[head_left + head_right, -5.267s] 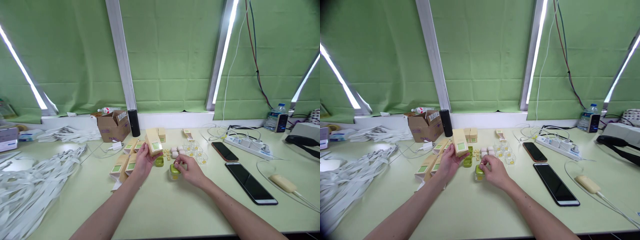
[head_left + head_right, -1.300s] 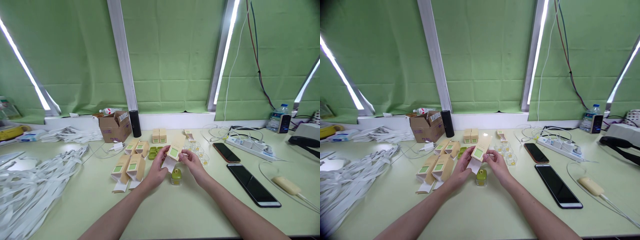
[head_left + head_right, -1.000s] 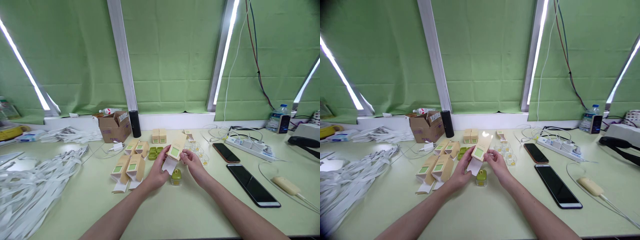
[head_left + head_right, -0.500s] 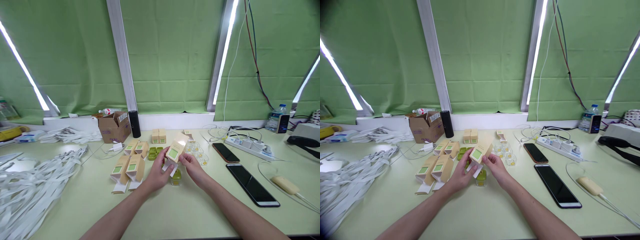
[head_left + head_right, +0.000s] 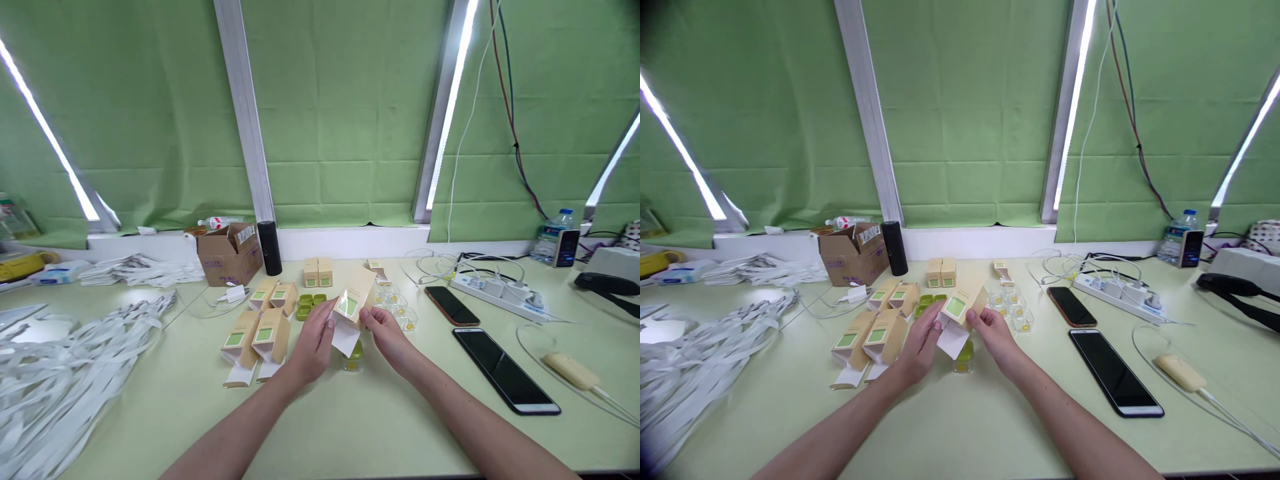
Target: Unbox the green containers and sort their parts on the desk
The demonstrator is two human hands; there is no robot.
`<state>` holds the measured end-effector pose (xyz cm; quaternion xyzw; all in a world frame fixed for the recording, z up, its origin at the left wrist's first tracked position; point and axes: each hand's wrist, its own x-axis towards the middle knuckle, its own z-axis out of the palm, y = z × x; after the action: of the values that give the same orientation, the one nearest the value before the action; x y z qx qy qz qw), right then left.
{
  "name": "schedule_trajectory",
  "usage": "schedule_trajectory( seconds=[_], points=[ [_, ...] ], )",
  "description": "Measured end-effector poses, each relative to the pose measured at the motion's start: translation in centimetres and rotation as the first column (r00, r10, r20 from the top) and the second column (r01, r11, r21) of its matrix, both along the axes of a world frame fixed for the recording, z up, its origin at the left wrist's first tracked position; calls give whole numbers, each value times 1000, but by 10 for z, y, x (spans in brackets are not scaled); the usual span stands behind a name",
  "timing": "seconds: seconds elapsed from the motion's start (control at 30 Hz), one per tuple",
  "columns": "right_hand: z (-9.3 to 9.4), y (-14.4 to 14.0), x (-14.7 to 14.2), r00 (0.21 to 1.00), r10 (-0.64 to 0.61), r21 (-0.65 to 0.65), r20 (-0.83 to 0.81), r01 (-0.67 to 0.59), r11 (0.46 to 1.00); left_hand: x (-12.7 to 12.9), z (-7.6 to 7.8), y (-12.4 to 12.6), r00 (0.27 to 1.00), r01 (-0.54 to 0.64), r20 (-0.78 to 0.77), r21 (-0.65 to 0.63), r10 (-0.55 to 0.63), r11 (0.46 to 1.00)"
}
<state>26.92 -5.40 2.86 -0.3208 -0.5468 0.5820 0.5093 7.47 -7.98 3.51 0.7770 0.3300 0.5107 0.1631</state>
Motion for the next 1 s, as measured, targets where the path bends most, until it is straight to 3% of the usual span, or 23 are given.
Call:
schedule_trajectory(
  seconds=[0.2, 0.53, 0.7, 0.83, 1.0],
  points=[
    [0, 0, -1, 1000, 26, 9, -3, -26, 1000, 4, -4, 3, 993, -113, 27, -52, 114, 992],
    [-2, 1, 0, 999, 42, 13, -1, -42, 999, 10, 7, -3, 979, -116, 138, -225, 149, 967],
    [1, -2, 0, 999, 39, 6, -9, -39, 999, 8, 4, -2, 982, -37, 168, -272, 86, 962],
    [1, -2, 1, 999, 45, 0, -19, -45, 999, 5, 0, 1, 961, 81, 276, -302, 6, 950],
    [3, -1, 3, 998, -48, -20, -47, 47, 999, 1, 0, 1, 940, 171, 339, -344, -47, 923]
  ],
)
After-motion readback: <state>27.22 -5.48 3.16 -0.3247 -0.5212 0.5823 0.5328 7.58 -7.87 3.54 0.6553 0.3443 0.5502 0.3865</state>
